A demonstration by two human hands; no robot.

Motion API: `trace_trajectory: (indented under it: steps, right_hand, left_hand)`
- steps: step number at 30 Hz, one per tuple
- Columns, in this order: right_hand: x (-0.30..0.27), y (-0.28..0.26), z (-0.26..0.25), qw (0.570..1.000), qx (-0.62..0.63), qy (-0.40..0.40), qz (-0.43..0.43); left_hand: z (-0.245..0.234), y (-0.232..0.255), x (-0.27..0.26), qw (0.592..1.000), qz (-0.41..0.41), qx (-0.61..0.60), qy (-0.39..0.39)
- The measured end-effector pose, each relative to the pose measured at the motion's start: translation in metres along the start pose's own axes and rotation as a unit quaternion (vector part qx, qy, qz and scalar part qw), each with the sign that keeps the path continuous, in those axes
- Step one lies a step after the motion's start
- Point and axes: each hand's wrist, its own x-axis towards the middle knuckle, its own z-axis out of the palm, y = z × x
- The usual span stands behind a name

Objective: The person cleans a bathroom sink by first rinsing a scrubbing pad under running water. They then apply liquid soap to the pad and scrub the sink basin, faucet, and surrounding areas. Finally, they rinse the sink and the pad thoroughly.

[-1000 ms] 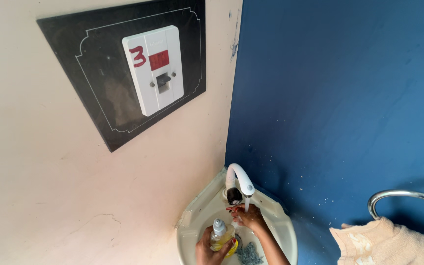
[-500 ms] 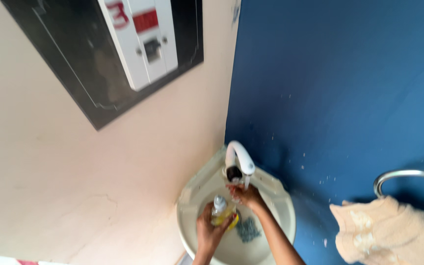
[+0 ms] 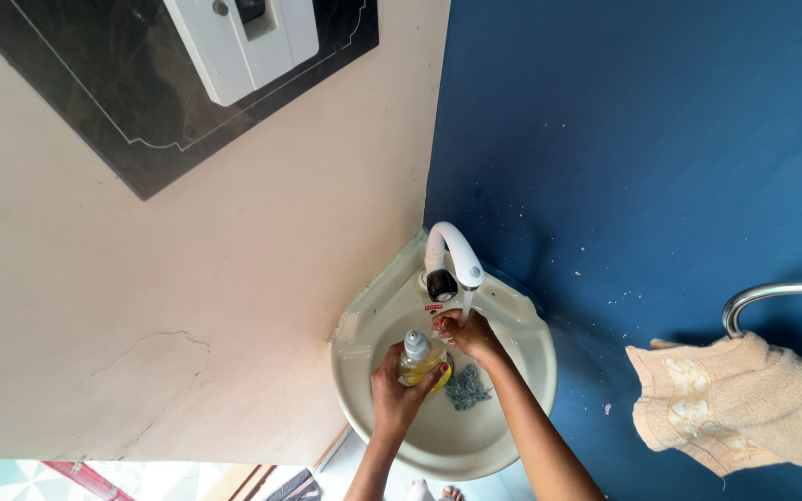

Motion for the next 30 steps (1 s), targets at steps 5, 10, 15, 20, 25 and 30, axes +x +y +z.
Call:
trace_trajectory:
  steps: [5, 10, 15, 20, 25, 30]
  right_hand:
    - [-0.001, -0.001, -0.001, 1.0, -0.003, -0.004, 0.013]
    - [-0.002, -0.001, 0.0, 1.0, 0.009, -0.004, 0.009]
    - [-0.004, -0.005, 0.002, 1.0, -0.013, 0.001, 0.009]
    - [0.001, -0.009, -0.003, 0.982, 0.122, 0.13, -0.056]
    - [0.003, -0.04, -0.001, 0.982, 0.122, 0.128, 0.064]
    - [0.025, -0.031, 0.003, 0.972, 0.226, 0.043, 0.037]
  left_hand:
    - [-0.001, 0.003, -0.001, 1.0, 0.001, 0.019, 0.005]
    - [-0.001, 0.002, -0.002, 1.0, -0.008, 0.02, 0.001]
    - [-0.001, -0.001, -0.001, 1.0, 0.002, 0.015, 0.002]
    - [-0.002, -0.007, -0.001, 1.0, 0.011, 0.0, 0.001]
    - [-0.003, -0.009, -0.002, 1.0, 0.002, -0.016, 0.0]
    - [-0.007, -0.004, -0.004, 1.0, 0.018, -0.016, 0.002]
